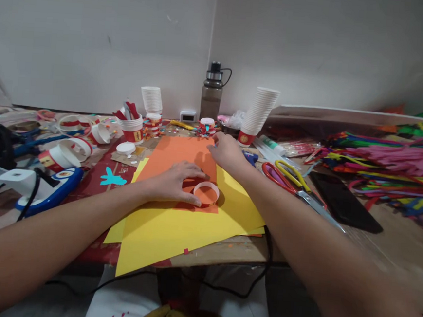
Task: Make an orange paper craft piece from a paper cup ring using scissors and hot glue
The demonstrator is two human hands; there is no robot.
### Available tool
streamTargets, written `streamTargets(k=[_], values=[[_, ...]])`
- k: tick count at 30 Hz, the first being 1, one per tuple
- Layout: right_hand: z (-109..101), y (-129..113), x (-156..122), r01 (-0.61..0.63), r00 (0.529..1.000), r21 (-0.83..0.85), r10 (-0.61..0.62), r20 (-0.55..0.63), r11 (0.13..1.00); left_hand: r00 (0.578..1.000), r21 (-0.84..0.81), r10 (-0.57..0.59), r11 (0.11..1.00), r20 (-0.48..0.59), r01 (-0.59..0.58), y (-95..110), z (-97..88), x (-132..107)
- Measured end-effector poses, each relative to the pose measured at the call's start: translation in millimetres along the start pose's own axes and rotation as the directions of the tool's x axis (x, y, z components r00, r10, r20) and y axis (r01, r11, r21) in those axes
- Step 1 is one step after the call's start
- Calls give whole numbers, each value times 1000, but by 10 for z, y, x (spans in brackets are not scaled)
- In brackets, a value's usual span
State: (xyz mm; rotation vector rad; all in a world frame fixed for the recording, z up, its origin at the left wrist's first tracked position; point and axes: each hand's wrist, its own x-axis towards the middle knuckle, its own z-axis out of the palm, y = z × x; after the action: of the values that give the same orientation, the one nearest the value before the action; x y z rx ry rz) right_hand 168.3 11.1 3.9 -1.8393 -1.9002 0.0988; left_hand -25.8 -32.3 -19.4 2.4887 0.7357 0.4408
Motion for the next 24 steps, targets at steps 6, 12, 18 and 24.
streamTargets(k=[6, 12, 18, 24], values=[[-62, -23, -224, 221, 970, 243, -187, -155, 945, 1000, 6, 4, 1000, -25, -4, -14, -2, -37], [19, -6, -383, 312, 945, 350, -249, -214, 884, 1000, 11, -18, 1000, -14, 18, -32, -4, -98], [43, -15, -411, 307, 951, 388, -262, -164, 869, 999, -20, -33, 999, 3, 33, -66, -47, -107], [-10, -41, -439, 260, 965, 427, -221, -138, 866, 991, -143, -110, 985, -69, 99, -114, -156, -137]])
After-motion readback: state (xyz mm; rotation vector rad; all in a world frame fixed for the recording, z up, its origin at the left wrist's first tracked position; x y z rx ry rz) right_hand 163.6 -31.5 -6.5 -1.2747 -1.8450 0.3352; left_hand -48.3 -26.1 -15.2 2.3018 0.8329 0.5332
